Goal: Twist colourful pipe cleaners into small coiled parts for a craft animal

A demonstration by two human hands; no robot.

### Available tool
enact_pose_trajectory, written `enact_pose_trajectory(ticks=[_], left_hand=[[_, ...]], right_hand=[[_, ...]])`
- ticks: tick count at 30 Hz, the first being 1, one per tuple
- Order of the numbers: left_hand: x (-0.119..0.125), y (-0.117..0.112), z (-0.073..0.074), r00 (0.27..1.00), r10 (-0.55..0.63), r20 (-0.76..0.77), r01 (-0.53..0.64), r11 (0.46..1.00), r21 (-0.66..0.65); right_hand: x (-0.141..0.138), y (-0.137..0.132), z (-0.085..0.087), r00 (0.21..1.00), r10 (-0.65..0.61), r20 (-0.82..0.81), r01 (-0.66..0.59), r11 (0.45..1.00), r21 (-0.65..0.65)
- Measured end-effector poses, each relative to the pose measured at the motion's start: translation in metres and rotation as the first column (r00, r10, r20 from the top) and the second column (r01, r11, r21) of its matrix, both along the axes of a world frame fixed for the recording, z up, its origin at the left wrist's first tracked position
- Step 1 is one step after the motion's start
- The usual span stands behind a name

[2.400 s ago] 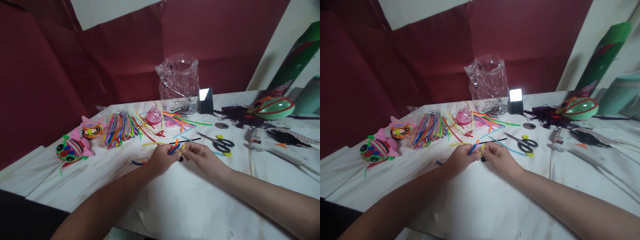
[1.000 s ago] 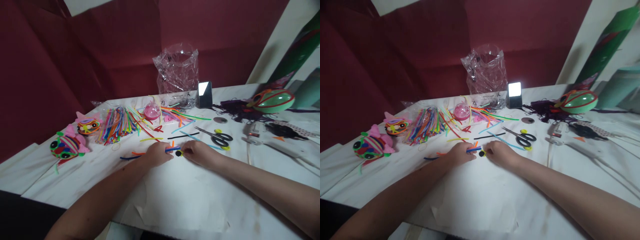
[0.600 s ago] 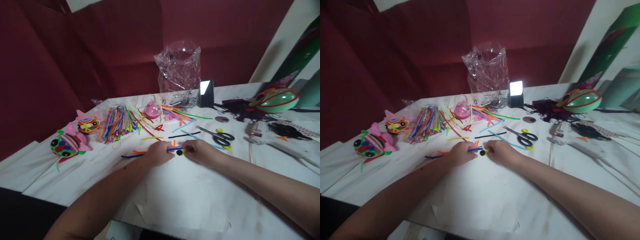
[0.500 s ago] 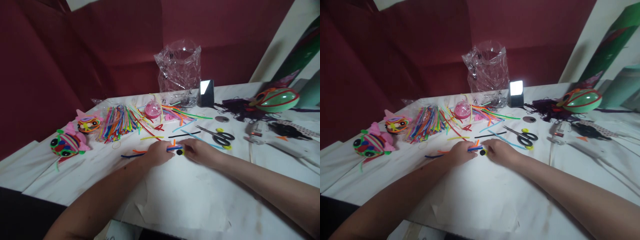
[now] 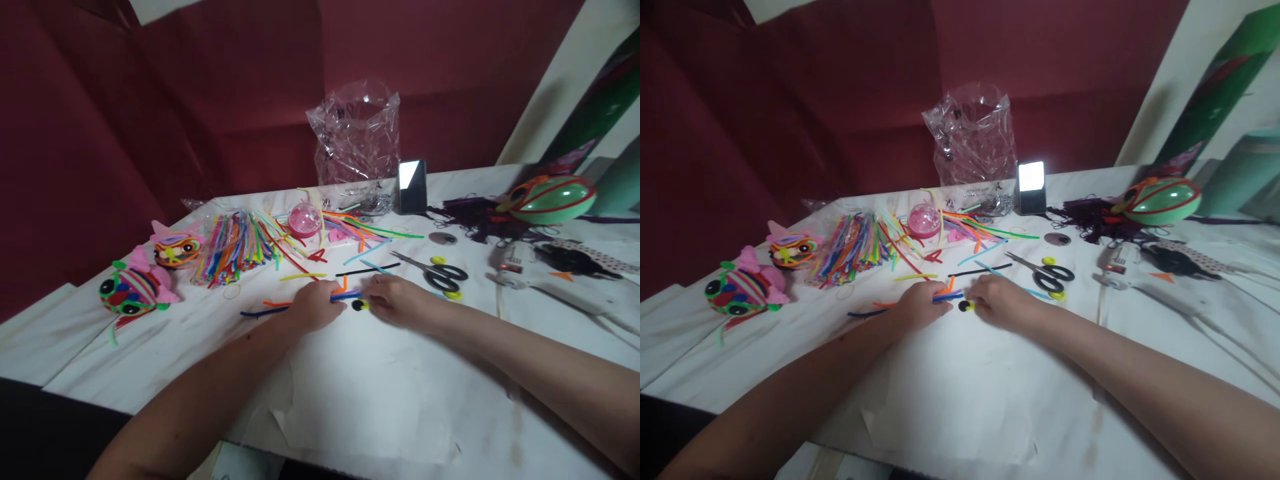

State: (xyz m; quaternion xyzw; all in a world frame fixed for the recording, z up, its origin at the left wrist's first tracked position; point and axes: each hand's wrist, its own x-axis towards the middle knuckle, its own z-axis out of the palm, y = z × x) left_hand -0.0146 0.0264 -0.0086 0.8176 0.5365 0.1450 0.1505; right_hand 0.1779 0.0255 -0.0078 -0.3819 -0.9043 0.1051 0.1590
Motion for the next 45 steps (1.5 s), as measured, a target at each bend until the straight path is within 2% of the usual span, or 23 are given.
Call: enact_pose_trajectory(ticks=[9, 13, 19, 21, 23, 26, 28, 32, 35, 37, 39, 42, 44, 45], left_hand=[[0.002, 0.001, -0.006, 0.998, -0.036, 0.057, 0.033, 0.998, 0.053], [0.004, 0.0, -0.01, 0.986, -0.127, 0.104, 0.117, 0.988, 0.101], [0.004, 0.001, -0.012, 0.986, -0.122, 0.118, 0.103, 0.983, 0.152], [0.004, 0.0, -0.012, 0.974, -0.147, 0.173, 0.115, 0.976, 0.185], [0.005, -0.002, -0.01, 0.954, -0.186, 0.233, 0.142, 0.971, 0.194], [0.008, -0.005, -0.005, 0.933, -0.194, 0.302, 0.159, 0.978, 0.136], [0.009, -0.007, -0.001, 0.925, -0.165, 0.341, 0.141, 0.985, 0.096], [0.009, -0.007, 0.005, 0.911, -0.088, 0.403, 0.077, 0.996, 0.044], [0.007, -0.006, 0.006, 0.877, -0.072, 0.476, 0.143, 0.983, -0.116], [0.006, -0.007, 0.006, 0.866, -0.085, 0.492, 0.191, 0.967, -0.168], [0.007, -0.009, 0.007, 0.886, -0.113, 0.449, 0.174, 0.98, -0.096], [0.009, -0.012, 0.008, 0.931, -0.216, 0.295, 0.187, 0.975, 0.123], [0.009, -0.014, 0.01, 0.935, -0.264, 0.237, 0.224, 0.957, 0.184], [0.008, -0.014, 0.011, 0.933, -0.258, 0.251, 0.223, 0.961, 0.161]], right_hand=[[-0.005, -0.005, -0.006, 1.0, 0.012, 0.027, -0.016, 0.989, 0.146], [-0.004, -0.004, -0.005, 0.999, -0.003, 0.042, -0.002, 0.994, 0.105], [-0.001, 0.0, -0.005, 0.999, 0.04, 0.037, -0.045, 0.988, 0.148], [-0.001, 0.0, -0.004, 0.999, 0.038, -0.012, -0.036, 0.99, 0.133], [-0.003, -0.002, -0.002, 0.995, 0.012, -0.101, -0.007, 0.999, 0.05], [-0.004, -0.004, 0.0, 0.977, -0.036, -0.21, 0.015, 0.995, -0.102], [-0.005, -0.006, 0.001, 0.97, -0.047, -0.237, 0.016, 0.991, -0.129], [-0.007, -0.008, 0.002, 0.961, -0.063, -0.27, 0.034, 0.993, -0.114], [-0.008, -0.01, 0.004, 0.951, -0.07, -0.301, 0.049, 0.996, -0.076], [-0.009, -0.011, 0.005, 0.955, -0.051, -0.292, 0.047, 0.999, -0.021], [-0.008, -0.011, 0.003, 0.969, -0.013, -0.246, 0.033, 0.996, 0.078], [-0.007, -0.011, 0.0, 0.989, 0.06, -0.136, -0.03, 0.976, 0.214], [-0.005, -0.011, 0.0, 0.99, 0.071, -0.121, -0.048, 0.981, 0.187], [-0.005, -0.011, 0.001, 0.988, 0.06, -0.144, -0.04, 0.99, 0.136]])
